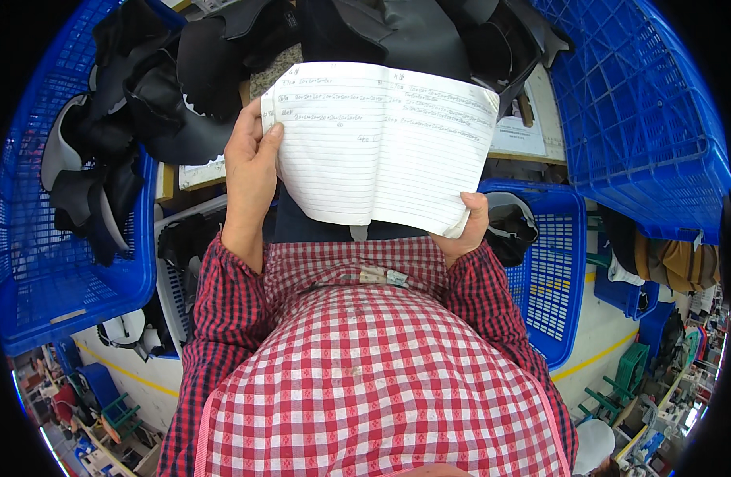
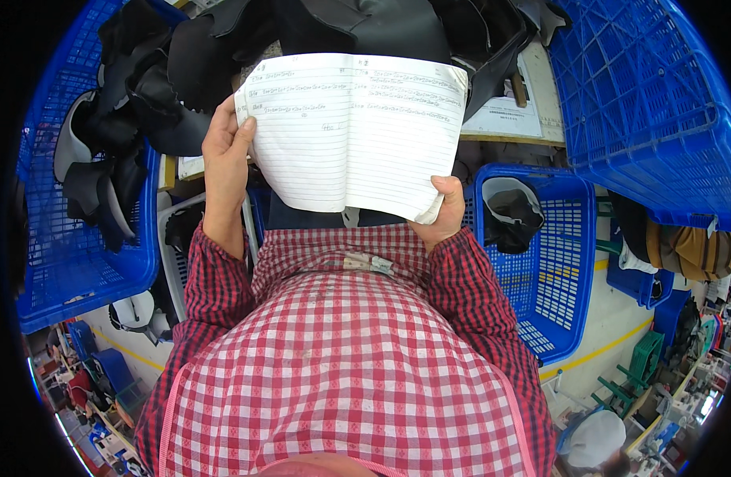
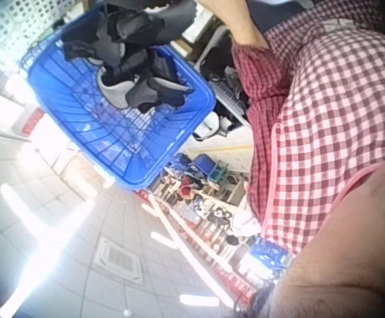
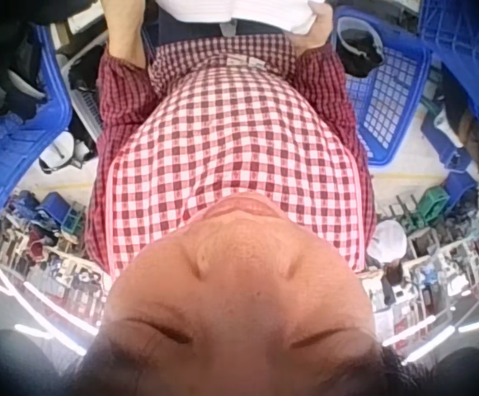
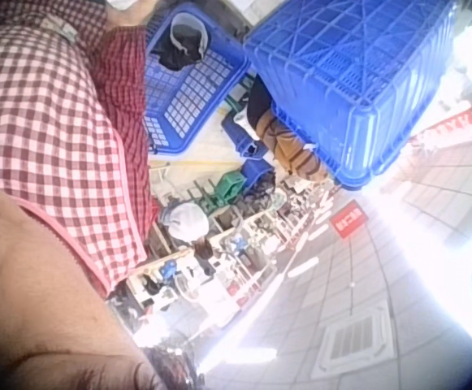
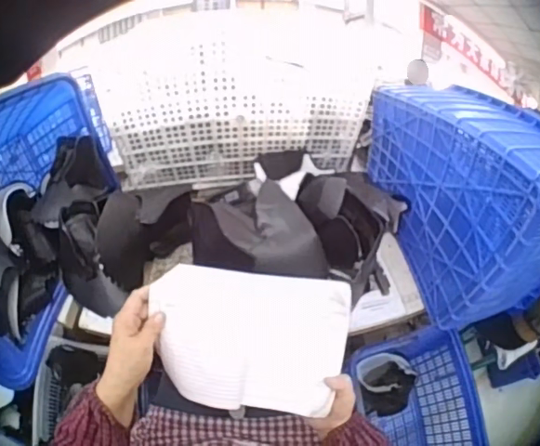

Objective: The person repeatedly picks up black shoe components from a blue basket, aligns and presses edges together by hand, and places the assembled parts on the table. The person briefly opens a notebook and continues handling the shoe parts.

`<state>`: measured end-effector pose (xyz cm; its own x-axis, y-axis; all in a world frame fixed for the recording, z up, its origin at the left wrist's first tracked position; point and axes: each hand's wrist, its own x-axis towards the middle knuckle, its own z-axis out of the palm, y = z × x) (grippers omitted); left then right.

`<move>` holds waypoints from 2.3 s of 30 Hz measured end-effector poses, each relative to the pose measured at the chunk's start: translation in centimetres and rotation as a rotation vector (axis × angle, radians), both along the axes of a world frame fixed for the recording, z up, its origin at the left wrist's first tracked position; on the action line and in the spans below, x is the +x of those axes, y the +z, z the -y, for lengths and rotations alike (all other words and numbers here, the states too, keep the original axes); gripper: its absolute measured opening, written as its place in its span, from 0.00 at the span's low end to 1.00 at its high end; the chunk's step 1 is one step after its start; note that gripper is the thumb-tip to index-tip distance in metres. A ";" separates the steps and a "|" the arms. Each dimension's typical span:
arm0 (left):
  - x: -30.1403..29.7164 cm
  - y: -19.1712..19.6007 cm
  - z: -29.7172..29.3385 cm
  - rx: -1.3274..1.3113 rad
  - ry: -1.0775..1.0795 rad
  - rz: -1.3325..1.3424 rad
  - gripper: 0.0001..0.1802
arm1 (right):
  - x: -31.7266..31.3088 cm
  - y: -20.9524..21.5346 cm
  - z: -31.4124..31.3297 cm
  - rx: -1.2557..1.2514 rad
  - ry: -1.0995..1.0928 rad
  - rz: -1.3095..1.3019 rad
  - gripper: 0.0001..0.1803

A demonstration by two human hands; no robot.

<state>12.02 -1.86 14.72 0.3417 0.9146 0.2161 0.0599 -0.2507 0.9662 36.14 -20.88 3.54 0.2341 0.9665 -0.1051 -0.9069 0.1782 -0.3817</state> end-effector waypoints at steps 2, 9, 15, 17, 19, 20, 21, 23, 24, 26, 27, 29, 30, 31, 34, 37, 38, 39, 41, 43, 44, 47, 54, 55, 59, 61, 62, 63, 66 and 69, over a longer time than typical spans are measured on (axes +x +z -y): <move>-0.2 -0.2 -0.2 -0.004 0.002 -0.003 0.23 | -0.1 -0.1 -0.1 -0.004 0.001 0.012 0.46; -0.4 0.1 0.0 -0.006 0.015 -0.020 0.23 | -0.4 0.0 -0.1 -0.019 -0.012 0.060 0.46; -1.1 -0.1 1.0 0.091 -0.015 -0.032 0.23 | -0.6 0.7 1.0 -0.139 -0.014 0.128 0.41; -1.5 -1.4 1.7 0.064 -0.018 -0.013 0.23 | -0.8 0.6 2.0 -0.195 -0.024 0.372 0.36; -1.8 -3.2 2.5 0.021 -0.045 -0.006 0.24 | -1.3 0.1 3.3 -0.284 -0.019 0.534 0.33; -1.9 -4.4 2.8 -0.013 -0.066 -0.005 0.24 | -1.4 -0.2 4.0 -0.325 -0.004 0.572 0.32; -1.8 -5.5 3.4 -0.047 -0.086 -0.005 0.24 | -1.5 -0.7 4.9 -0.337 0.013 0.608 0.31; -1.8 -7.8 4.2 -0.173 -0.111 0.042 0.25 | -1.6 -1.8 6.2 -0.418 0.024 0.618 0.30; -1.8 -8.9 4.9 -0.135 -0.143 0.059 0.24 | -1.6 -2.4 6.8 -0.435 0.027 0.641 0.31; -1.7 -10.3 5.9 -0.145 -0.139 -0.021 0.24 | -1.5 -3.1 7.8 -0.477 0.015 0.688 0.32; -1.8 -10.6 6.3 -0.185 -0.132 -0.075 0.24 | -1.5 -3.2 8.2 -0.504 0.000 0.712 0.32; -1.7 -10.9 6.9 -0.168 -0.154 -0.047 0.25 | -1.5 -2.8 8.2 -0.622 -0.174 1.133 0.32; -1.7 -10.9 7.1 -0.179 -0.173 -0.018 0.25 | -1.6 -2.3 8.0 -0.700 -0.342 1.527 0.31; -1.6 -10.9 7.1 -0.189 -0.180 0.005 0.25 | -1.9 -1.7 7.5 -0.811 -0.472 1.894 0.30; -1.4 -10.7 7.2 -0.243 -0.207 0.053 0.25 | -3.2 0.8 5.5 -0.489 -0.407 1.755 0.26; -1.3 -10.8 7.1 -0.281 -0.220 0.070 0.24 | -5.9 2.0 2.6 -0.364 -0.226 1.731 0.28; -1.4 -10.9 7.2 -0.291 -0.221 0.076 0.24 | -6.9 1.9 1.6 -0.422 -0.182 1.765 0.32; -1.4 -10.9 7.3 -0.310 -0.210 0.074 0.24 | -7.7 1.7 1.1 -0.461 -0.126 1.791 0.33; -1.7 -11.0 7.5 -0.407 -0.208 0.119 0.25 | -8.9 0.8 0.3 -0.467 -0.045 1.841 0.36; -2.1 -11.0 7.9 -0.487 -0.210 0.124 0.26 | -9.4 -0.1 0.1 -0.412 -0.110 1.904 0.35; -2.4 -11.1 8.0 -0.515 -0.219 0.113 0.27 | -9.4 -0.5 0.1 -0.391 -0.124 1.919 0.35; -2.8 -11.4 8.1 -0.578 -0.278 0.124 0.28 | -8.9 -1.2 0.0 -0.451 -0.059 1.849 0.30; -2.6 -13.2 7.2 -0.743 -0.323 0.270 0.26 | -6.9 -2.5 -0.6 -0.561 0.082 1.483 0.21; -2.6 -13.1 7.2 -0.729 -0.337 0.268 0.25 | -6.6 -2.7 -0.5 -0.551 0.067 1.437 0.21; -1.8 -12.2 7.1 -0.722 -0.373 0.228 0.25 | -5.4 -2.6 0.2 -0.568 -0.112 1.473 0.25; -0.4 -11.7 7.3 -0.700 -0.409 0.204 0.26 | -4.9 -1.5 0.6 -0.529 -0.101 1.352 0.42; 0.4 -11.4 7.5 -0.675 -0.434 0.190 0.27 | -4.8 -0.8 0.8 -0.494 -0.131 1.286 0.46; 1.2 -11.2 7.8 -0.642 -0.465 0.187 0.27 | -4.9 0.0 1.0 -0.486 -0.156 1.205 0.51; 3.4 -10.9 8.5 -0.655 -0.590 0.220 0.32 | -5.3 2.1 1.5 -0.457 -0.128 1.490 0.59; 3.7 -10.8 8.6 -0.609 -0.533 0.151 0.35 | -4.8 2.3 1.6 -0.467 -0.216 1.562 0.53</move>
